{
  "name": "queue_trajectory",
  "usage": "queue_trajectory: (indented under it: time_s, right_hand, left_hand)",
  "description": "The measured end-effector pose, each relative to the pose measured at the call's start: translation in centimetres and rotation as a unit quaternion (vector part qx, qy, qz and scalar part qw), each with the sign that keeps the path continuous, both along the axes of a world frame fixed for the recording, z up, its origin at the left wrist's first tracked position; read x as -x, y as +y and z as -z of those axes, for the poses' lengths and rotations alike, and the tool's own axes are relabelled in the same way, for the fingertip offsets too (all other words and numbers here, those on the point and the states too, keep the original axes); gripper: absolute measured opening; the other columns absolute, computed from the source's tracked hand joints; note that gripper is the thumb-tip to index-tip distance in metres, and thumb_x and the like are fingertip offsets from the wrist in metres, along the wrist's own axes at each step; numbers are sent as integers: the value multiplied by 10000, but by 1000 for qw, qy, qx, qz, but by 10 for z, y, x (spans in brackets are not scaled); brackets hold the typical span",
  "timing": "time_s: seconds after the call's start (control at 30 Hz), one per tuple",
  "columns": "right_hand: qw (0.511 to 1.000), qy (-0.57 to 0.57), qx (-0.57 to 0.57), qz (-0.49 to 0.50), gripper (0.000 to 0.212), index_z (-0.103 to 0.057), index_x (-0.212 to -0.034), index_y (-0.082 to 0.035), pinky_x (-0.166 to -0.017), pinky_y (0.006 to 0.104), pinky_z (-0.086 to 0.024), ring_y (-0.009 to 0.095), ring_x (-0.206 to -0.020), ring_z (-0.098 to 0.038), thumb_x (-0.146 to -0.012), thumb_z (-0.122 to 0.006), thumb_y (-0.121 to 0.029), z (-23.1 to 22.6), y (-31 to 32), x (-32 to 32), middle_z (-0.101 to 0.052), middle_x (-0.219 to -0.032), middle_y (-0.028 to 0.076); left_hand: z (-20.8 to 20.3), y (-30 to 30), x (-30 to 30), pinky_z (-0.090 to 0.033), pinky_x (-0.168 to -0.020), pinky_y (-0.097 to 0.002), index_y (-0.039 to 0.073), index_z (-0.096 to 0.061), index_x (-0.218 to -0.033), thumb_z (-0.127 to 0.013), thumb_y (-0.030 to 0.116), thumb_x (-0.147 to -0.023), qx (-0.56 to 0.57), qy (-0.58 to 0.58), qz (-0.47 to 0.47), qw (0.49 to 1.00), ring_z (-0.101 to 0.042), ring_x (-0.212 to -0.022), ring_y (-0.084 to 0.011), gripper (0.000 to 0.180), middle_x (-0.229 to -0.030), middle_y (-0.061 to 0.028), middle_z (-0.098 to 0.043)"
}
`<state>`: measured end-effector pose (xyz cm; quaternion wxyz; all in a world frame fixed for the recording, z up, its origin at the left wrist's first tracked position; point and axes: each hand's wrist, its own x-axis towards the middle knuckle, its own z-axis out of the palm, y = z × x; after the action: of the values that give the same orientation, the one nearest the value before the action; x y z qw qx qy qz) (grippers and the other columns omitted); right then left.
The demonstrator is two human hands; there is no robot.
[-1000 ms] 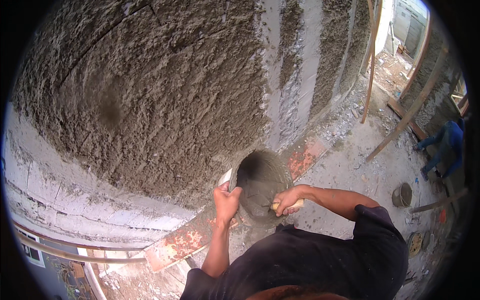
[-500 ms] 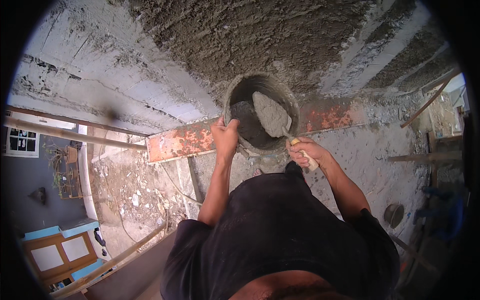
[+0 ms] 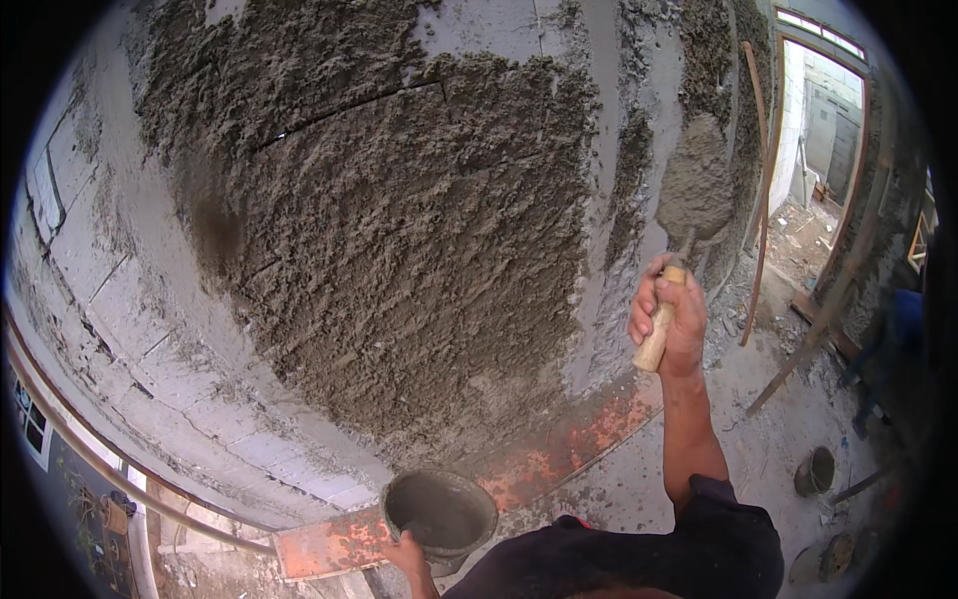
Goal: The person applies mortar to a wall with a trowel, then walks to a mixing area and mixes more mortar with a hoe.
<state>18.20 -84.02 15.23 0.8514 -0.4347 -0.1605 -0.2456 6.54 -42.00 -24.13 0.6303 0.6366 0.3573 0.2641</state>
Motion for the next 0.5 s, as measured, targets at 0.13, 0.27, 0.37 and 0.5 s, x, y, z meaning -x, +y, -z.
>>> queue_trajectory:
  time_s: [0.13,0.27,0.37,0.5]
  right_hand:
    - [916,-129,21,379,187,-465,-1043,-8,-470,288,-463,141,-505,-517,-892,-548,-81,-69,-56,-86,-514,-726,82]
    - [710,-193,-15,677,212,-478,-1021,26,-511,333,-495,201,-530,-585,-888,-571,-109,-115,-124,-178,-583,-724,126]
    - [571,-163,39,804,198,-504,-966,33,-546,376,-515,284,-542,-621,-874,-583,-123,-127,-164,-273,-614,-674,138]
    - [626,7,591,508,305,-525,-1088,36,-640,462,-558,380,-683,-675,-839,-565,-136,-51,-76,-331,-663,-737,211]
  left_hand:
    - [-17,-6,0,-454,-790,-362,-133,-547,-1069,-621,87,-745,-22,40,-29,999,-557,-867,-250,398,-972,-174,-599]
    - [-43,-32,-15,-415,-870,-382,-100,-551,-1130,-627,166,-771,-45,88,-45,994,-528,-960,-302,453,-1071,-203,-572]
    - [-55,-59,-34,-385,-930,-398,-75,-554,-1175,-632,225,-791,-53,103,-42,992,-507,-1030,-341,494,-1146,-224,-552]
    - [-62,-61,-39,-346,-1010,-418,-43,-558,-1235,-638,303,-817,-75,105,-47,991,-479,-1123,-394,549,-1246,-253,-525]
